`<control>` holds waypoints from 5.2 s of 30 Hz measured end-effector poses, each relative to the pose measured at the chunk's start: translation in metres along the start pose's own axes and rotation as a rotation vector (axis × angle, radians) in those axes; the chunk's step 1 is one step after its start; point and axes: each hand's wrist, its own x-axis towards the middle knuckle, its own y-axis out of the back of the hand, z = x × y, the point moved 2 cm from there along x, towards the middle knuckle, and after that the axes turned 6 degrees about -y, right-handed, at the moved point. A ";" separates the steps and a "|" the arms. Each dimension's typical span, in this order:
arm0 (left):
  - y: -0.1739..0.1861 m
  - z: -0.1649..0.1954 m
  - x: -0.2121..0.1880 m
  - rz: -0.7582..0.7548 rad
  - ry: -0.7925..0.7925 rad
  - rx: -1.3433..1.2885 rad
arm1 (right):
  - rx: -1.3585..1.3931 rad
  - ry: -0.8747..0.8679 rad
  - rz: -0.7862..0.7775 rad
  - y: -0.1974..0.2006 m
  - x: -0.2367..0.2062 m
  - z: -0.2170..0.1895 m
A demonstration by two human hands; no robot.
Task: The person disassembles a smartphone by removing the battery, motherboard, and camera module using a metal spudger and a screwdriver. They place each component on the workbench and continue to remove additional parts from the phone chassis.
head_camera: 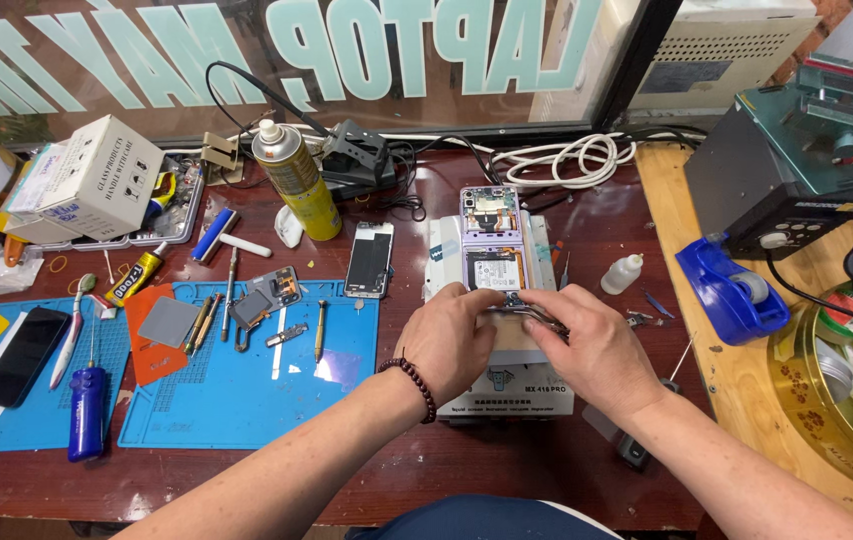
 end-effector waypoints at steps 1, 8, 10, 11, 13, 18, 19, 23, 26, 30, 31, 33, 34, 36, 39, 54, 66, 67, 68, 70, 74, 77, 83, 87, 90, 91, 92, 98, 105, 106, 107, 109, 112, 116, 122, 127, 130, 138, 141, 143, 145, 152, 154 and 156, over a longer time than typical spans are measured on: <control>0.000 0.001 0.000 0.006 0.001 -0.004 | -0.005 0.018 0.008 0.000 0.000 0.000; 0.000 0.001 0.000 0.000 -0.002 -0.002 | -0.071 0.064 0.017 -0.002 -0.005 0.000; 0.000 0.002 0.000 -0.007 0.006 -0.008 | -0.078 0.061 0.011 -0.003 -0.006 0.001; 0.001 0.002 0.001 -0.007 0.010 -0.010 | -0.084 0.060 0.011 -0.003 -0.006 0.001; 0.003 0.003 0.000 -0.008 0.007 -0.009 | -0.089 0.071 0.017 -0.002 -0.005 0.001; 0.003 0.003 0.000 -0.028 0.025 -0.011 | -0.105 0.036 -0.012 -0.003 -0.006 0.000; 0.003 0.003 -0.001 -0.027 0.020 -0.005 | -0.100 0.046 -0.006 -0.003 -0.006 0.000; 0.002 0.002 0.000 0.005 0.001 -0.017 | -0.100 0.056 0.000 -0.002 -0.005 0.000; 0.001 0.003 0.000 0.008 -0.007 -0.009 | -0.096 0.045 -0.021 -0.001 -0.003 0.001; 0.001 0.005 0.000 0.005 -0.008 -0.015 | -0.112 0.053 -0.014 0.001 -0.004 0.001; 0.001 0.005 0.000 0.003 -0.008 -0.012 | -0.109 0.056 -0.013 0.002 -0.004 0.001; 0.002 0.005 0.001 0.002 -0.002 -0.010 | -0.105 0.061 -0.012 0.002 -0.004 -0.001; 0.002 0.006 0.001 0.001 0.004 -0.012 | -0.105 0.062 -0.011 0.002 -0.004 -0.002; 0.002 0.006 0.000 0.009 0.005 -0.018 | -0.105 0.061 -0.009 0.003 -0.004 -0.003; 0.001 0.004 0.000 0.025 -0.007 -0.035 | -0.086 0.114 0.022 0.005 -0.005 -0.007; 0.012 -0.051 0.078 0.119 0.265 -0.239 | 0.835 -0.572 -0.277 -0.009 0.106 -0.003; 0.004 -0.061 0.075 0.084 0.644 -1.051 | 0.084 -0.063 -0.226 -0.023 0.123 -0.009; 0.004 -0.062 0.075 0.080 0.648 -1.050 | 0.129 -0.085 -0.249 -0.024 0.124 -0.008; 0.005 -0.063 0.074 0.076 0.653 -1.050 | 0.174 -0.106 -0.273 -0.025 0.125 -0.007; 0.005 -0.064 0.073 0.071 0.653 -1.072 | 0.145 -0.113 -0.263 -0.025 0.125 -0.005; 0.004 -0.064 0.071 0.059 0.663 -1.096 | 0.054 -0.120 -0.182 -0.017 0.122 0.000; 0.003 -0.064 0.069 0.071 0.620 -0.999 | 0.047 -0.052 -0.150 -0.012 0.117 0.001; 0.001 -0.060 0.072 0.103 0.551 -0.739 | -0.170 0.152 -0.075 -0.001 0.098 0.001; 0.002 -0.056 0.074 0.125 0.505 -0.576 | -0.208 0.059 -0.136 0.001 0.090 -0.004; 0.003 -0.053 0.075 0.132 0.478 -0.505 | -0.230 0.103 -0.104 0.002 0.087 -0.012; 0.003 -0.053 0.075 0.135 0.476 -0.503 | -0.244 0.077 -0.111 0.003 0.086 -0.014; 0.004 -0.053 0.075 0.139 0.474 -0.499 | -0.258 0.052 -0.117 0.003 0.085 -0.016; 0.005 -0.054 0.075 0.136 0.461 -0.505 | -0.303 0.013 -0.116 -0.001 0.086 -0.020; 0.007 -0.058 0.073 0.115 0.448 -0.500 | -0.299 0.036 -0.112 -0.003 0.088 -0.019; 0.006 -0.057 0.073 0.122 0.446 -0.493 | -0.297 0.031 -0.105 -0.004 0.088 -0.019; 0.006 -0.057 0.073 0.129 0.443 -0.485 | -0.294 0.026 -0.098 -0.005 0.087 -0.019; 0.006 -0.057 0.072 0.132 0.422 -0.486 | -0.286 0.034 -0.075 -0.006 0.085 -0.019; 0.007 -0.056 0.071 0.130 0.412 -0.466 | -0.259 0.069 -0.030 -0.008 0.082 -0.020; 0.008 -0.056 0.072 0.126 0.399 -0.447 | -0.218 0.070 -0.017 -0.009 0.080 -0.018; 0.007 -0.062 0.083 0.129 0.388 -0.492 | -0.179 0.078 -0.024 -0.008 0.082 -0.014; 0.003 -0.066 0.092 0.134 0.334 -0.456 | -0.144 0.070 -0.043 -0.003 0.082 -0.008; 0.003 -0.067 0.091 0.149 0.294 -0.413 | -0.129 0.017 -0.040 0.000 0.078 -0.005; 0.002 -0.068 0.085 0.158 0.254 -0.405 | -0.092 -0.004 -0.013 -0.002 0.079 -0.006; 0.001 -0.070 0.083 0.171 0.246 -0.424 | -0.083 0.093 0.019 -0.005 0.079 -0.011; 0.001 -0.070 0.083 0.171 0.239 -0.424 | -0.103 0.074 0.005 -0.006 0.079 -0.013; 0.001 -0.070 0.081 0.176 0.243 -0.421 | -0.124 0.045 -0.017 -0.005 0.078 -0.014; 0.003 -0.068 0.080 0.171 0.248 -0.445 | -0.132 0.039 -0.034 -0.003 0.079 -0.017; 0.001 -0.068 0.079 0.180 0.236 -0.447 | -0.127 0.042 -0.037 -0.003 0.079 -0.015; 0.000 -0.068 0.079 0.182 0.237 -0.462 | -0.126 0.033 -0.049 -0.004 0.078 -0.012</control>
